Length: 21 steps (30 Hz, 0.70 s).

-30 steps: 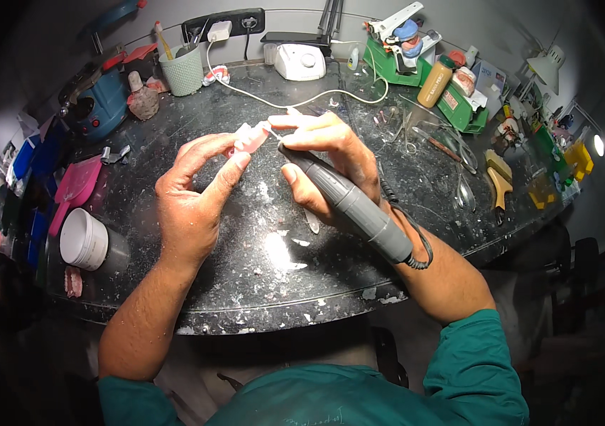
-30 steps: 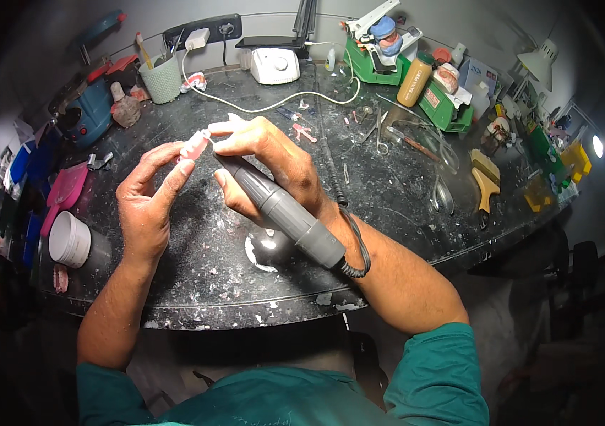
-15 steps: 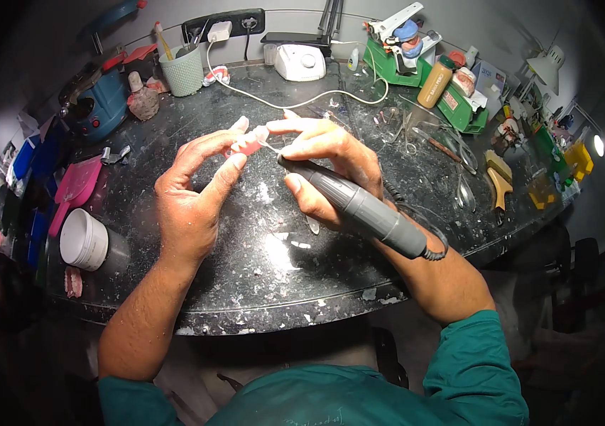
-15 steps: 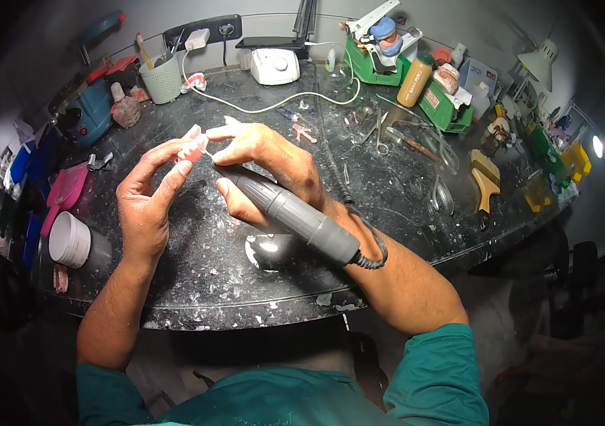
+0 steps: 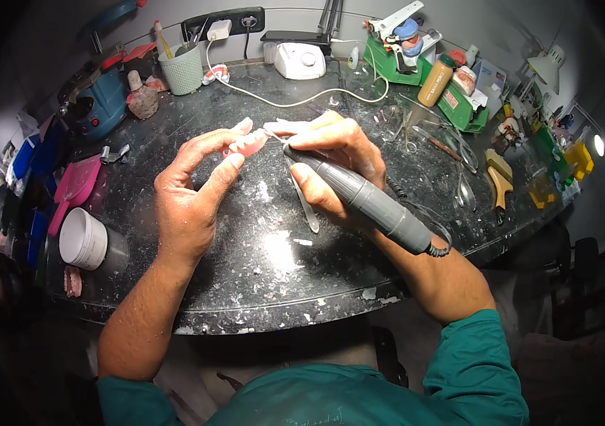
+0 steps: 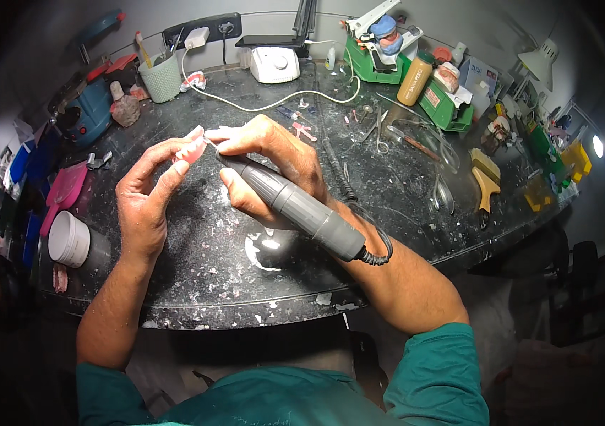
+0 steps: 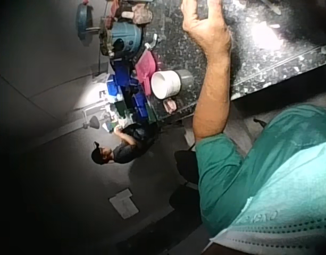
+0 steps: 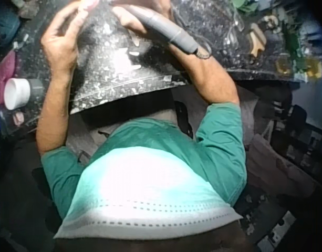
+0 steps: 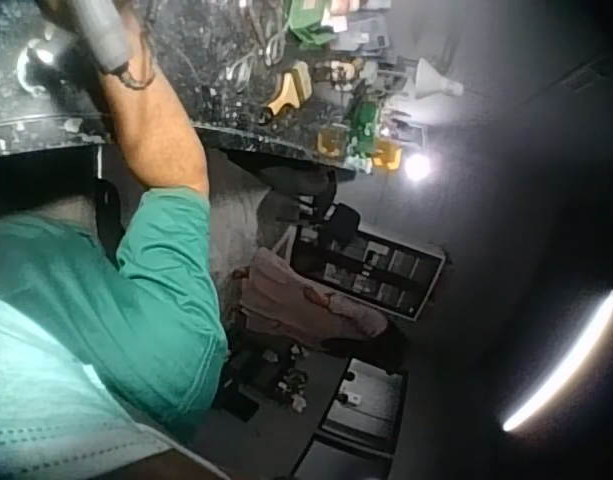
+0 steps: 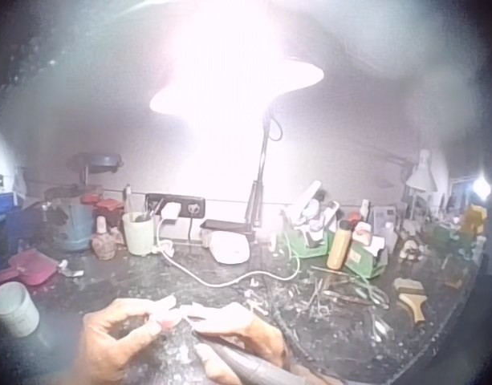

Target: The person sands the inner and outer surfaces of a pink dental prosthetic using a rotary tool.

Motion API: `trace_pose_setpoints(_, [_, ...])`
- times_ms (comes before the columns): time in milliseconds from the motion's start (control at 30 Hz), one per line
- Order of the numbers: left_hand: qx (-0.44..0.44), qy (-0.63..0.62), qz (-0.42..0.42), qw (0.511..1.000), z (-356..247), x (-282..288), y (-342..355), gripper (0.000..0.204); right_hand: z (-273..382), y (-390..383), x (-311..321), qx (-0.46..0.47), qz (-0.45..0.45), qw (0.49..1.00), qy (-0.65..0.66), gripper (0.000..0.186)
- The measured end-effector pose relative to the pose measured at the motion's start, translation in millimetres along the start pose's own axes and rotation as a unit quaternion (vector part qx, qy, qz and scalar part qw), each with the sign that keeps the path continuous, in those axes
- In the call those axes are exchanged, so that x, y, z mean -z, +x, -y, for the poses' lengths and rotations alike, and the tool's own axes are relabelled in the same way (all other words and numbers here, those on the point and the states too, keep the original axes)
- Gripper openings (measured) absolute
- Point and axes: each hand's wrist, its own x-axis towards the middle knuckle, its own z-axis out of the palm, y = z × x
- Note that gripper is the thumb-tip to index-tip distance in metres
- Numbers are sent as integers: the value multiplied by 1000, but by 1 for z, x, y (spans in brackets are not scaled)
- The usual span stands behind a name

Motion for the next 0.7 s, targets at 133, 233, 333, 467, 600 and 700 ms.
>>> trace_pose_setpoints(133, [-7,27,10,1000,-2,3,0,22,0,3,-1,25,11,1000,-14,33])
trace_pose_setpoints(233, [-3,26,13,1000,-2,3,-1,22,1,2,-1,19,17,1000,-7,34])
trace_pose_setpoints(333, [1,21,8,1000,-2,3,-2,22,1,0,-1,0,14,1000,3,33])
trace_pose_setpoints(467, [2,25,3,1000,-3,3,-2,22,1,3,-1,27,30,999,-7,34])
trace_pose_setpoints(600, [9,12,-8,1000,-1,3,-2,23,2,2,-1,13,19,1000,-5,35])
trace_pose_setpoints(700, [23,13,-18,999,-2,3,-3,23,3,3,-1,4,27,1000,-2,35])
